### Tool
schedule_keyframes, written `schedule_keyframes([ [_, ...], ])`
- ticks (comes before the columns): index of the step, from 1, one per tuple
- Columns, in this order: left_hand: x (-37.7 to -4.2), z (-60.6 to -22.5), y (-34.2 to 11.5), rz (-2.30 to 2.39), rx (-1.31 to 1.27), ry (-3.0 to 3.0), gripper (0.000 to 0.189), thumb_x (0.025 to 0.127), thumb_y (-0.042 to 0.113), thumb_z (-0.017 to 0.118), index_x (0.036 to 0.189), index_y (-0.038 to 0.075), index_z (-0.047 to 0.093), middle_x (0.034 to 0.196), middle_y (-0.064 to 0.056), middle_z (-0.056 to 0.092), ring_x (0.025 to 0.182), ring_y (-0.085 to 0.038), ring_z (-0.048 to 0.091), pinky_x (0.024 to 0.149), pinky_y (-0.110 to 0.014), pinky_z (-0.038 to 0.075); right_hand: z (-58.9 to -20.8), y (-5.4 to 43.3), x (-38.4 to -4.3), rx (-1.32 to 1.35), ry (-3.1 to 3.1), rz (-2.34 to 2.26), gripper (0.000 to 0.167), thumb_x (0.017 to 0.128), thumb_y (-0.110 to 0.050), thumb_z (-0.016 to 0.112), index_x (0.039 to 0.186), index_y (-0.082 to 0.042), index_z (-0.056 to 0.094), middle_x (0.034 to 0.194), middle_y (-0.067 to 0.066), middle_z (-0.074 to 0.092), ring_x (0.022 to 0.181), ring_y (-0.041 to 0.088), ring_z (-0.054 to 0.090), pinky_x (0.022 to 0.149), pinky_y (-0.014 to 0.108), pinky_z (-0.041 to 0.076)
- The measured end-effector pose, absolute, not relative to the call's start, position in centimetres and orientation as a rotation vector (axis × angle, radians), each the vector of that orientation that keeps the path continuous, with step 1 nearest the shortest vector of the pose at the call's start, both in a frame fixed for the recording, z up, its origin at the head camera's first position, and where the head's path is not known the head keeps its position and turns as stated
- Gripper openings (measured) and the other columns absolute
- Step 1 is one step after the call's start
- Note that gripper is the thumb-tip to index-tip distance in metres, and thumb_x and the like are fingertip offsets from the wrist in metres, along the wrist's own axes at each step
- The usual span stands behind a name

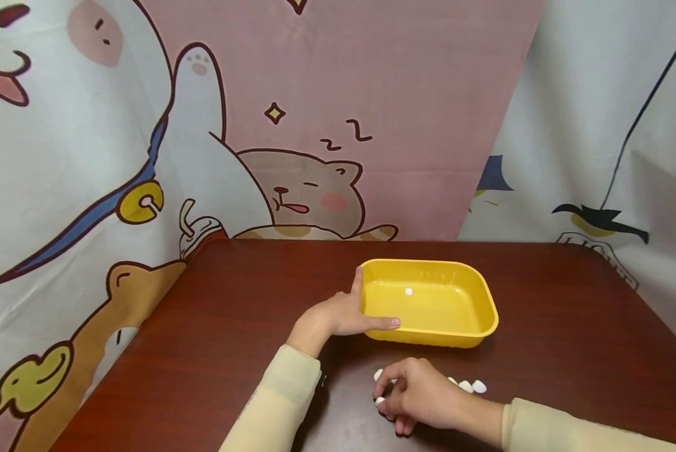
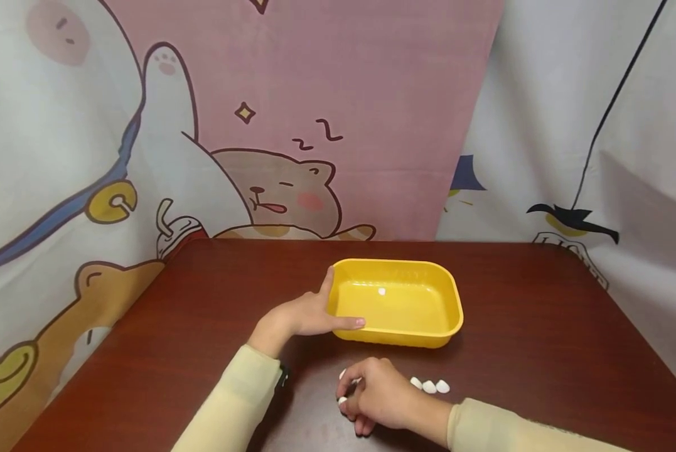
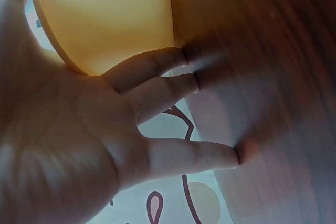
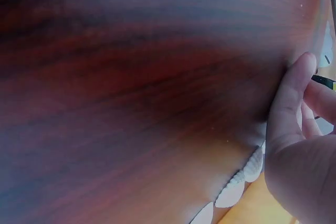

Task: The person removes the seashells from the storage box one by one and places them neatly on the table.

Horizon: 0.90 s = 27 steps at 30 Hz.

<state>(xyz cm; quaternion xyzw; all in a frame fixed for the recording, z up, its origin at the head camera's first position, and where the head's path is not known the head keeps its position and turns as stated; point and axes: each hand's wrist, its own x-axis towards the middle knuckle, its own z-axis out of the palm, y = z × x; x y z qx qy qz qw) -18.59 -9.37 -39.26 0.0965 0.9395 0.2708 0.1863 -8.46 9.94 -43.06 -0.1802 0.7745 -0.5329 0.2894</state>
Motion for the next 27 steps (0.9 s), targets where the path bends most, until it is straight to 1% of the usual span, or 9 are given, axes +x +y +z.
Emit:
schedule_keyframes([
  [4, -18.5, -39.3, -9.5, 0.758, 0.263, 2.649, 0.141, 0.077, 0.085, 0.073, 0.171, 0.028, -0.015, 0.137, -0.025, 0.064, 0.119, -0.031, 0.068, 0.104, -0.047, 0.052, -43.2, 9.8, -8.4, -0.511, 2.098, -1.415, 0.004, 0.093, -0.003, 0.077, 0.092, -0.006, 0.075, 0.065, 0.006, 0.068, 0.048, 0.010, 0.066, 0.050, 0.036, 0.059],
  [7, -18.5, -39.3, -9.5, 0.756, 0.267, 2.649, 0.142, 0.077, 0.085, 0.073, 0.171, 0.027, -0.015, 0.135, -0.025, 0.065, 0.117, -0.030, 0.068, 0.103, -0.047, 0.053, -43.2, 9.7, -8.4, -0.514, 2.116, -1.409, 0.004, 0.092, -0.002, 0.077, 0.092, -0.005, 0.075, 0.064, 0.006, 0.068, 0.047, 0.010, 0.066, 0.049, 0.037, 0.059],
  [11, -18.7, -39.3, -9.5, 0.756, 0.272, 2.652, 0.142, 0.076, 0.085, 0.073, 0.171, 0.027, -0.015, 0.131, -0.024, 0.067, 0.114, -0.029, 0.069, 0.102, -0.046, 0.053, -43.2, 9.7, -8.4, -0.505, 2.140, -1.400, 0.006, 0.089, 0.000, 0.078, 0.093, -0.002, 0.074, 0.063, 0.006, 0.068, 0.046, 0.010, 0.066, 0.048, 0.037, 0.059],
  [19, -18.4, -39.5, -9.6, 0.772, 0.253, 2.634, 0.141, 0.077, 0.084, 0.073, 0.171, 0.026, -0.014, 0.135, -0.024, 0.065, 0.116, -0.029, 0.068, 0.103, -0.047, 0.053, -43.0, 9.7, -8.5, -0.491, 2.099, -1.413, 0.010, 0.089, 0.000, 0.078, 0.097, 0.000, 0.073, 0.064, 0.006, 0.068, 0.048, 0.011, 0.066, 0.049, 0.035, 0.059],
  [21, -18.4, -39.5, -9.6, 0.779, 0.262, 2.629, 0.141, 0.078, 0.083, 0.074, 0.171, 0.025, -0.014, 0.130, -0.022, 0.066, 0.112, -0.027, 0.068, 0.101, -0.046, 0.053, -42.4, 9.9, -8.8, -0.524, 2.046, -1.433, 0.011, 0.091, -0.002, 0.077, 0.100, 0.001, 0.072, 0.067, 0.007, 0.070, 0.050, 0.011, 0.067, 0.051, 0.034, 0.059],
  [23, -18.4, -39.5, -9.6, 0.787, 0.286, 2.629, 0.139, 0.078, 0.081, 0.075, 0.171, 0.025, -0.013, 0.121, -0.019, 0.069, 0.106, -0.025, 0.069, 0.098, -0.045, 0.054, -41.2, 10.2, -9.3, -0.577, 1.983, -1.459, 0.013, 0.093, -0.003, 0.076, 0.103, 0.003, 0.071, 0.071, 0.010, 0.071, 0.052, 0.012, 0.068, 0.052, 0.032, 0.060],
  [26, -18.6, -39.4, -9.7, 0.785, 0.320, 2.633, 0.137, 0.081, 0.077, 0.075, 0.171, 0.024, -0.012, 0.107, -0.014, 0.070, 0.097, -0.023, 0.069, 0.093, -0.043, 0.054, -38.6, 10.6, -10.4, -0.656, 1.958, -1.460, 0.015, 0.096, -0.007, 0.076, 0.107, 0.003, 0.071, 0.075, 0.012, 0.072, 0.055, 0.014, 0.068, 0.055, 0.031, 0.060],
  [27, -18.6, -39.3, -9.7, 0.768, 0.330, 2.640, 0.135, 0.082, 0.076, 0.074, 0.171, 0.023, -0.012, 0.107, -0.015, 0.071, 0.096, -0.023, 0.069, 0.092, -0.043, 0.055, -37.7, 10.8, -11.0, -0.680, 1.972, -1.456, 0.016, 0.096, -0.008, 0.076, 0.108, 0.003, 0.071, 0.076, 0.012, 0.073, 0.056, 0.014, 0.069, 0.056, 0.031, 0.060],
])
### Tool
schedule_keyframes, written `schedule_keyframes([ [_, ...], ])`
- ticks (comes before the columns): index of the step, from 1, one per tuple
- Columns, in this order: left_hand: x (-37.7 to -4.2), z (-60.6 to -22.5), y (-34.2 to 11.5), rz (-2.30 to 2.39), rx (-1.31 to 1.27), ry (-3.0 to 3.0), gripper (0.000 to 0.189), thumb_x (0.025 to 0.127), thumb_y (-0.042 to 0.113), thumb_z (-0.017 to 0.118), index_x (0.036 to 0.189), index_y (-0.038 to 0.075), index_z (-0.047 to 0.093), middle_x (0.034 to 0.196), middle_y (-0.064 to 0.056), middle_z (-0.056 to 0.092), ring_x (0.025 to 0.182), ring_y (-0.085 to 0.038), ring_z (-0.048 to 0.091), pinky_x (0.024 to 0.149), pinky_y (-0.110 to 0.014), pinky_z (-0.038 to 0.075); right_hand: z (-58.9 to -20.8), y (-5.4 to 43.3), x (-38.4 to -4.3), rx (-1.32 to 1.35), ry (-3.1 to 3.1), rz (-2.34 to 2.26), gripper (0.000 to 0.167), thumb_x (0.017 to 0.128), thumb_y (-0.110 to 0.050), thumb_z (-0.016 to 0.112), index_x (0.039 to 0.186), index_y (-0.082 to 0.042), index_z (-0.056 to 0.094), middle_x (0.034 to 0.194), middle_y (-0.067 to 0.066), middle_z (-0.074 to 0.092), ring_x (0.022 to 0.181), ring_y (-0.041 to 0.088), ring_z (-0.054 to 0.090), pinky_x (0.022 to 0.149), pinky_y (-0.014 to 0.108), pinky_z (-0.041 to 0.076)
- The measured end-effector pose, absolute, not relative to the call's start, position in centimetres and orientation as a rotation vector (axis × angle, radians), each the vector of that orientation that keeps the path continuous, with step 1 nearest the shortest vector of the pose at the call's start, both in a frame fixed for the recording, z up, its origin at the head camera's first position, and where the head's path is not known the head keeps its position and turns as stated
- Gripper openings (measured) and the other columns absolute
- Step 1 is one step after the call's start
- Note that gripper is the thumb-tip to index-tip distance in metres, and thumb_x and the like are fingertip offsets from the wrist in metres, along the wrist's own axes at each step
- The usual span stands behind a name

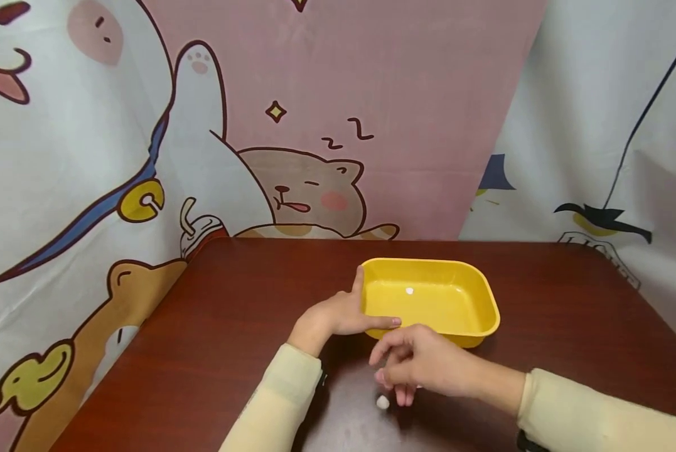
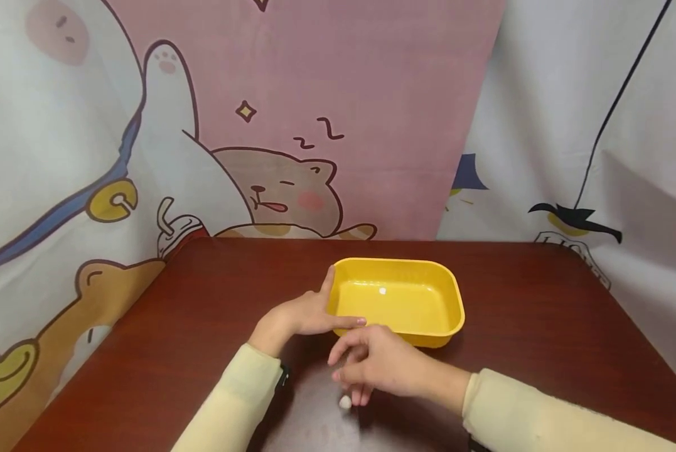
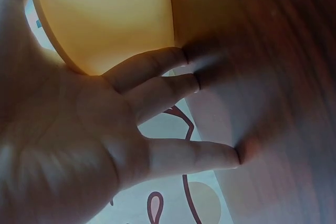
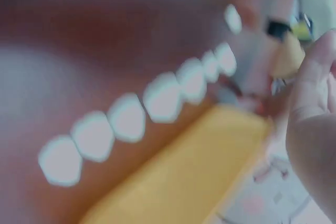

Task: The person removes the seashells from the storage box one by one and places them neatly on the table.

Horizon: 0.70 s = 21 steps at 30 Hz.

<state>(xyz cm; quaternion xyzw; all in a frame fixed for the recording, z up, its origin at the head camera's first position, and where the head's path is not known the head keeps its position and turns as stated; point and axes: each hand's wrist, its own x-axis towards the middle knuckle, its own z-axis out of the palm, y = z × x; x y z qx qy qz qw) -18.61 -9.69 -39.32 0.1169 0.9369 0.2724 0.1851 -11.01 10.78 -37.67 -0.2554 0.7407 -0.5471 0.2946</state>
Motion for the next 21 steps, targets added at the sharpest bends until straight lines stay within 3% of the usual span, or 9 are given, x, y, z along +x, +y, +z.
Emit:
schedule_keyframes([
  [4, -18.7, -39.0, -9.7, 0.691, 0.316, 2.657, 0.135, 0.083, 0.079, 0.069, 0.171, 0.020, -0.016, 0.128, -0.022, 0.071, 0.108, -0.028, 0.072, 0.097, -0.046, 0.056, -34.1, 11.8, -14.2, -0.650, 2.124, -1.422, 0.023, 0.096, -0.013, 0.079, 0.112, 0.002, 0.072, 0.076, 0.009, 0.072, 0.060, 0.018, 0.069, 0.061, 0.035, 0.062],
  [6, -18.7, -39.0, -9.6, 0.677, 0.301, 2.655, 0.138, 0.082, 0.084, 0.067, 0.171, 0.020, -0.016, 0.143, -0.025, 0.065, 0.120, -0.032, 0.071, 0.103, -0.049, 0.055, -33.0, 12.6, -16.2, -0.593, 2.212, -1.391, 0.027, 0.095, -0.016, 0.080, 0.114, 0.002, 0.072, 0.078, 0.007, 0.072, 0.062, 0.019, 0.070, 0.065, 0.036, 0.063],
  [9, -18.7, -39.0, -9.5, 0.699, 0.273, 2.643, 0.142, 0.078, 0.089, 0.068, 0.171, 0.021, -0.015, 0.154, -0.025, 0.058, 0.130, -0.036, 0.067, 0.107, -0.053, 0.053, -32.6, 13.8, -19.3, -0.477, 2.334, -1.326, 0.032, 0.096, -0.021, 0.080, 0.119, 0.001, 0.072, 0.081, 0.007, 0.071, 0.068, 0.020, 0.070, 0.072, 0.037, 0.064],
  [16, -18.6, -39.3, -9.3, 0.707, 0.267, 2.647, 0.141, 0.078, 0.087, 0.069, 0.171, 0.020, -0.013, 0.155, -0.025, 0.056, 0.130, -0.035, 0.066, 0.108, -0.052, 0.052, -36.1, 15.0, -23.5, -0.259, 2.484, -1.226, 0.030, 0.100, -0.022, 0.077, 0.120, 0.000, 0.073, 0.095, 0.012, 0.074, 0.076, 0.021, 0.070, 0.077, 0.037, 0.065],
  [21, -18.4, -39.3, -9.2, 0.723, 0.270, 2.635, 0.141, 0.078, 0.086, 0.070, 0.172, 0.019, -0.013, 0.151, -0.027, 0.058, 0.126, -0.035, 0.067, 0.106, -0.051, 0.052, -39.0, 14.6, -24.0, -0.172, 2.540, -1.172, 0.029, 0.098, -0.014, 0.078, 0.118, 0.005, 0.070, 0.083, 0.011, 0.071, 0.067, 0.017, 0.066, 0.068, 0.031, 0.063],
])
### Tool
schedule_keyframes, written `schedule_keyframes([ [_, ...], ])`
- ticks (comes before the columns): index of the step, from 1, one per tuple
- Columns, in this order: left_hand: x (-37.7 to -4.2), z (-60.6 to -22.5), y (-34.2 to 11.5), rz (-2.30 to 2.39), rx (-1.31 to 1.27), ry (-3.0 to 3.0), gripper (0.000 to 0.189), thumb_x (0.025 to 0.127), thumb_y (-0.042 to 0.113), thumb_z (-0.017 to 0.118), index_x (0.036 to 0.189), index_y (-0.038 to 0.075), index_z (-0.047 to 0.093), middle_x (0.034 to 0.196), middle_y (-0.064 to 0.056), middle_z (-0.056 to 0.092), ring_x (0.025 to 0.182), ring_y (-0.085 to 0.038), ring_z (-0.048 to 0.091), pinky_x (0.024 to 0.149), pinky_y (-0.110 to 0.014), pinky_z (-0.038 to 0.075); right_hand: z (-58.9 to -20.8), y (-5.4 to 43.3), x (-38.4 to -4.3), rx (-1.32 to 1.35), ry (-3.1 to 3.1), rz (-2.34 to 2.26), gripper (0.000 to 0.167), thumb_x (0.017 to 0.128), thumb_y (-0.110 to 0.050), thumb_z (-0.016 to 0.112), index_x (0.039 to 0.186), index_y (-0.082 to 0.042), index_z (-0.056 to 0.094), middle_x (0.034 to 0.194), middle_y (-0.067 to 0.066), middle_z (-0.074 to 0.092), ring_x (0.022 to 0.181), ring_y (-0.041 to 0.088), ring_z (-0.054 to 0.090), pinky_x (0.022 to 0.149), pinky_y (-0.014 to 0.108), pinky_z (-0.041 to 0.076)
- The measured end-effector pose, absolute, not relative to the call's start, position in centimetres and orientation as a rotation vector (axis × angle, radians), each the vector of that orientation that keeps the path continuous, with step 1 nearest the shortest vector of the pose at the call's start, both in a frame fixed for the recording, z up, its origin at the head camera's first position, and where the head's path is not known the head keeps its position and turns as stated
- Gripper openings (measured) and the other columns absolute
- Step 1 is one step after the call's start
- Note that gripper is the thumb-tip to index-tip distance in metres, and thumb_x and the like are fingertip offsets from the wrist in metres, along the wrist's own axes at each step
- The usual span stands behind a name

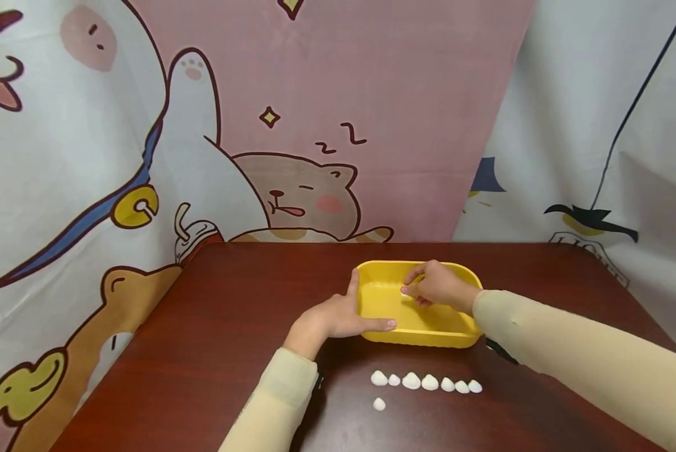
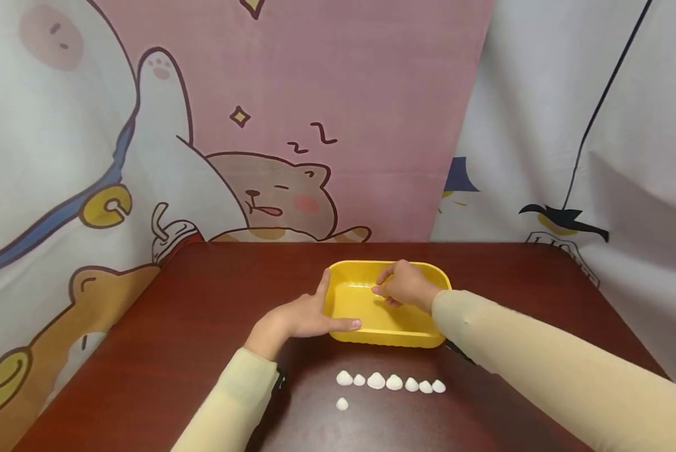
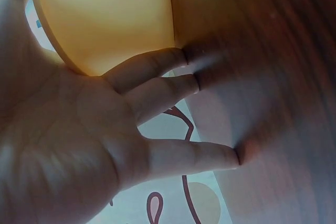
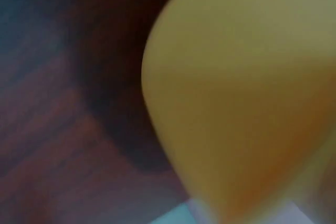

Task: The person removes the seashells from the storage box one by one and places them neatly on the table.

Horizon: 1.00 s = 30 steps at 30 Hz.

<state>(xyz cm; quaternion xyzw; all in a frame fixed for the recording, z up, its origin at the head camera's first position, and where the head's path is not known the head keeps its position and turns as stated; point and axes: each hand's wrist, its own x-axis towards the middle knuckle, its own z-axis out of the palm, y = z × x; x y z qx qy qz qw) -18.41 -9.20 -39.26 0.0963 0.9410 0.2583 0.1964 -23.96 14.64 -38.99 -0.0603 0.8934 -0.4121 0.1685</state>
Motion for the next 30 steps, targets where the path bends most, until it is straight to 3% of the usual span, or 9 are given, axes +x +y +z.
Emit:
schedule_keyframes([
  [11, -18.6, -39.2, -9.1, 0.738, 0.287, 2.641, 0.140, 0.079, 0.085, 0.071, 0.171, 0.024, -0.013, 0.140, -0.025, 0.063, 0.120, -0.031, 0.067, 0.105, -0.048, 0.052, -41.5, 14.2, -24.5, -0.098, 2.642, -1.156, 0.028, 0.095, -0.014, 0.081, 0.111, 0.006, 0.069, 0.072, 0.006, 0.069, 0.061, 0.013, 0.064, 0.062, 0.025, 0.058],
  [18, -18.7, -39.2, -9.2, 0.745, 0.291, 2.643, 0.140, 0.079, 0.084, 0.071, 0.171, 0.023, -0.014, 0.132, -0.022, 0.067, 0.112, -0.028, 0.068, 0.101, -0.046, 0.053, -42.3, 14.0, -24.6, -0.050, 2.688, -1.173, 0.023, 0.093, -0.014, 0.083, 0.106, 0.003, 0.073, 0.073, 0.005, 0.069, 0.062, 0.013, 0.062, 0.060, 0.023, 0.053],
  [25, -18.7, -39.2, -9.4, 0.739, 0.281, 2.649, 0.140, 0.079, 0.083, 0.072, 0.171, 0.024, -0.015, 0.130, -0.023, 0.066, 0.111, -0.028, 0.068, 0.102, -0.046, 0.053, -42.4, 13.9, -25.0, -0.120, 2.730, -1.129, 0.015, 0.091, -0.013, 0.083, 0.094, -0.001, 0.075, 0.068, 0.001, 0.069, 0.060, 0.010, 0.062, 0.058, 0.022, 0.051],
  [30, -18.6, -39.4, -9.5, 0.748, 0.284, 2.645, 0.140, 0.079, 0.083, 0.072, 0.171, 0.024, -0.014, 0.126, -0.022, 0.067, 0.108, -0.028, 0.067, 0.100, -0.046, 0.053, -42.5, 13.7, -25.0, -0.282, 2.801, -0.998, 0.011, 0.091, -0.011, 0.082, 0.091, -0.003, 0.074, 0.074, 0.003, 0.069, 0.063, 0.013, 0.059, 0.059, 0.024, 0.048],
])
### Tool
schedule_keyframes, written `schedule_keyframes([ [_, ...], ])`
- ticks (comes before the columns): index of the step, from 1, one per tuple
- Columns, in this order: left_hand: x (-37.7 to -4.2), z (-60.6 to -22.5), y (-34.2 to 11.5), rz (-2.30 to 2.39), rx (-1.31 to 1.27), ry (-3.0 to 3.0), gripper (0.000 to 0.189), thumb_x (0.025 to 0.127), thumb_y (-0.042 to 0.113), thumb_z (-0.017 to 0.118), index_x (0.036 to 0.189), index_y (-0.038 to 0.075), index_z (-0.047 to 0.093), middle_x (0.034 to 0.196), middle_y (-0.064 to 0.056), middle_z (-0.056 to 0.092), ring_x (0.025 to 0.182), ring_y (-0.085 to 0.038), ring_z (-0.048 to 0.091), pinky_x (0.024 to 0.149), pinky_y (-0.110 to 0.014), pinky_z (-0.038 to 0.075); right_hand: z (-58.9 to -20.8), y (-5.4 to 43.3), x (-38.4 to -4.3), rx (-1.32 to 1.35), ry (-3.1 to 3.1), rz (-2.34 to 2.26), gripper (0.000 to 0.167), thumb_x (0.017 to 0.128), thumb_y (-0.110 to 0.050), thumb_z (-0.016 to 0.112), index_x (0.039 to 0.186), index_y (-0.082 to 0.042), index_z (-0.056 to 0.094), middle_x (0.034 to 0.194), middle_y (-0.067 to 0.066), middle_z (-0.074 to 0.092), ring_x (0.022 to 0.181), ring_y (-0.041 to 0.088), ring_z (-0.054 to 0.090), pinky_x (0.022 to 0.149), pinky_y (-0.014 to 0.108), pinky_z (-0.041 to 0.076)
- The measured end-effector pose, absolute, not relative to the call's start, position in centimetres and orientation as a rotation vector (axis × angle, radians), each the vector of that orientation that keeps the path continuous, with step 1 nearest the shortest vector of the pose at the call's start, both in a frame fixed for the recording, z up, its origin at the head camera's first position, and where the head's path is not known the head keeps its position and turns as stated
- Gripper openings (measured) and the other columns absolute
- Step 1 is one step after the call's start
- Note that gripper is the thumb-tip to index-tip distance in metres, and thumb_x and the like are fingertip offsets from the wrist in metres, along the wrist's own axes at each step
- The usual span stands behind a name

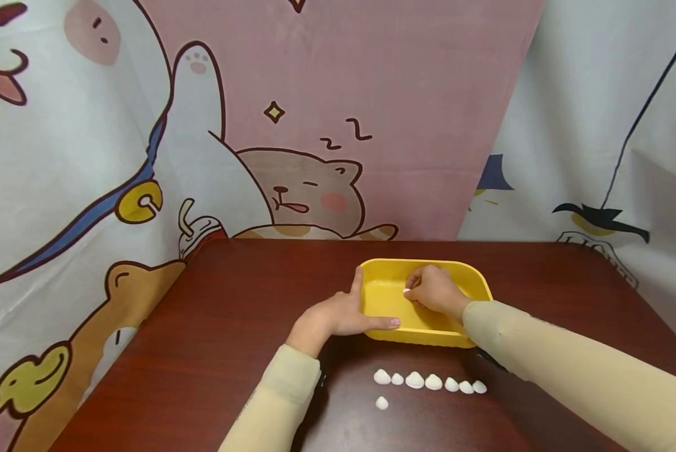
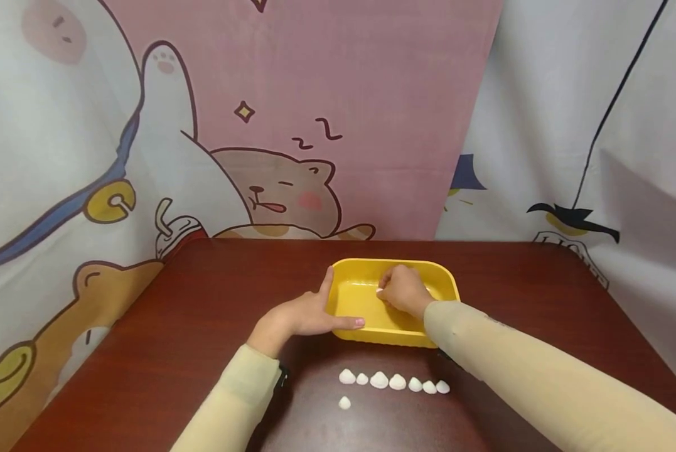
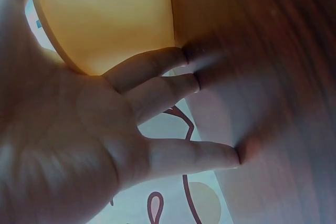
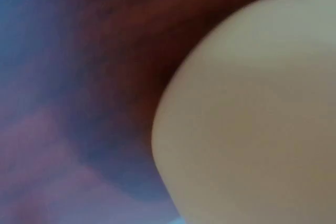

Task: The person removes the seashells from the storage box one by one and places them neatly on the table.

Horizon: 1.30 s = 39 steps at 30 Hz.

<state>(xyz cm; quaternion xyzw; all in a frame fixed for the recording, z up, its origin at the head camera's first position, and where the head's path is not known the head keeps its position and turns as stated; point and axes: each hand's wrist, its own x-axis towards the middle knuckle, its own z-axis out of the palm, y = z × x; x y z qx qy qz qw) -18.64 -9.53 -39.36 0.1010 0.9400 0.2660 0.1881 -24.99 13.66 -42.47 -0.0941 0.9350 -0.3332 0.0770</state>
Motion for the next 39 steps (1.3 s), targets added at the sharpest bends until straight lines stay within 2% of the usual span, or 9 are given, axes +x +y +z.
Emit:
schedule_keyframes([
  [5, -18.4, -39.6, -9.6, 0.744, 0.267, 2.642, 0.141, 0.078, 0.086, 0.071, 0.171, 0.023, -0.014, 0.137, -0.024, 0.065, 0.116, -0.029, 0.068, 0.102, -0.047, 0.053, -42.2, 13.4, -24.8, -0.482, 2.869, -0.812, 0.009, 0.092, -0.009, 0.080, 0.092, -0.005, 0.072, 0.080, 0.007, 0.068, 0.066, 0.016, 0.056, 0.060, 0.025, 0.045],
  [10, -18.3, -39.8, -9.6, 0.728, 0.271, 2.648, 0.142, 0.077, 0.087, 0.070, 0.171, 0.022, -0.014, 0.147, -0.026, 0.061, 0.126, -0.033, 0.066, 0.105, -0.049, 0.052, -41.7, 13.4, -24.6, -0.516, 2.837, -0.810, 0.008, 0.092, -0.005, 0.078, 0.092, -0.004, 0.071, 0.076, 0.006, 0.067, 0.059, 0.014, 0.057, 0.057, 0.024, 0.048],
  [14, -18.2, -39.8, -9.6, 0.718, 0.261, 2.648, 0.142, 0.077, 0.088, 0.069, 0.171, 0.021, -0.014, 0.151, -0.027, 0.058, 0.127, -0.033, 0.066, 0.106, -0.050, 0.052, -40.7, 13.8, -24.5, -0.539, 2.811, -0.865, 0.005, 0.093, -0.002, 0.076, 0.094, -0.002, 0.071, 0.075, 0.007, 0.068, 0.057, 0.012, 0.060, 0.057, 0.025, 0.051],
  [17, -18.2, -39.8, -9.6, 0.719, 0.256, 2.647, 0.142, 0.077, 0.088, 0.069, 0.171, 0.022, -0.014, 0.152, -0.027, 0.058, 0.127, -0.033, 0.066, 0.106, -0.050, 0.052, -39.3, 14.0, -24.4, -0.531, 2.787, -0.938, 0.004, 0.096, -0.003, 0.075, 0.097, 0.000, 0.072, 0.079, 0.011, 0.071, 0.061, 0.015, 0.065, 0.061, 0.028, 0.057],
  [22, -18.2, -39.7, -9.6, 0.724, 0.256, 2.645, 0.141, 0.078, 0.087, 0.070, 0.171, 0.022, -0.014, 0.150, -0.026, 0.059, 0.128, -0.034, 0.066, 0.106, -0.051, 0.052, -36.7, 14.5, -23.4, -0.460, 2.676, -1.146, 0.011, 0.100, -0.010, 0.073, 0.105, 0.000, 0.073, 0.087, 0.013, 0.073, 0.076, 0.022, 0.072, 0.075, 0.037, 0.064],
  [27, -18.2, -39.6, -9.7, 0.712, 0.250, 2.645, 0.142, 0.077, 0.088, 0.069, 0.171, 0.021, -0.013, 0.152, -0.027, 0.058, 0.129, -0.035, 0.066, 0.107, -0.051, 0.052, -34.7, 15.1, -21.2, -0.414, 2.533, -1.340, 0.018, 0.102, -0.015, 0.073, 0.113, 0.000, 0.073, 0.093, 0.012, 0.071, 0.083, 0.024, 0.072, 0.081, 0.035, 0.064],
  [33, -18.1, -39.3, -9.7, 0.754, 0.264, 2.625, 0.142, 0.078, 0.085, 0.071, 0.171, 0.019, -0.013, 0.147, -0.025, 0.061, 0.121, -0.031, 0.068, 0.106, -0.049, 0.052, -34.1, 16.0, -17.9, -0.440, 2.469, -1.448, 0.021, 0.101, -0.015, 0.074, 0.115, 0.000, 0.072, 0.096, 0.011, 0.072, 0.084, 0.022, 0.071, 0.080, 0.033, 0.063],
  [39, -18.4, -39.3, -9.5, 0.773, 0.285, 2.636, 0.140, 0.077, 0.083, 0.074, 0.172, 0.024, -0.011, 0.123, -0.020, 0.068, 0.103, -0.026, 0.067, 0.097, -0.047, 0.053, -35.3, 15.9, -14.9, -0.540, 2.520, -1.407, 0.009, 0.098, -0.011, 0.076, 0.103, -0.003, 0.073, 0.087, 0.010, 0.068, 0.074, 0.019, 0.066, 0.069, 0.033, 0.060],
])
